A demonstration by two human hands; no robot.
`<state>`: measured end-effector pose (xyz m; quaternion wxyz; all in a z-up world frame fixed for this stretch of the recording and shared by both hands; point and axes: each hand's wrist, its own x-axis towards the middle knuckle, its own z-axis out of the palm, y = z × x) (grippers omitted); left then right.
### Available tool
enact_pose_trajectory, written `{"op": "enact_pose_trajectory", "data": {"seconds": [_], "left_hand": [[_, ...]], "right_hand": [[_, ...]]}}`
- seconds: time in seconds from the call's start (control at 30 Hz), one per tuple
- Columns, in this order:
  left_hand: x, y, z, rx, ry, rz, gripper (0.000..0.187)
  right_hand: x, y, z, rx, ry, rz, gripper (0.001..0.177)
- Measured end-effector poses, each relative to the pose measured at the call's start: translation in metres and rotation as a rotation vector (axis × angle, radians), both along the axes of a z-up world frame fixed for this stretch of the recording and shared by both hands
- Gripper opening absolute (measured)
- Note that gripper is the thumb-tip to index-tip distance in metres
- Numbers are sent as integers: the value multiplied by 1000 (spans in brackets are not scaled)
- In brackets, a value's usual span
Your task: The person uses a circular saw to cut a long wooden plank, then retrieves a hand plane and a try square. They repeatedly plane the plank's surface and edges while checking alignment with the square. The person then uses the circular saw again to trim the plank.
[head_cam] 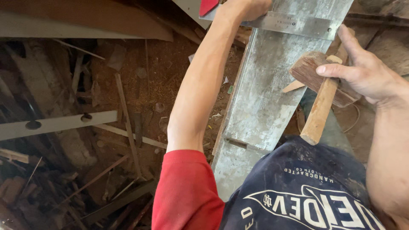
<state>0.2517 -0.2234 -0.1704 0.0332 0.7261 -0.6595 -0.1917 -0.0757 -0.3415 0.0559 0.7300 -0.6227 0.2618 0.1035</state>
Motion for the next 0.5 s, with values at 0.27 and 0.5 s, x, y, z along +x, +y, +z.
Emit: {"op": "enact_pose_trajectory", "data": {"seconds": [0.27,0.5], "left_hand": [[-4,1,1,18,-265,-150,13],[0,-11,35,-4,-43,-134,9]], "right_hand": [[-4,-1,-9,-46,135,9,108],[-8,-5,-18,-17,54,-12,113]]}}
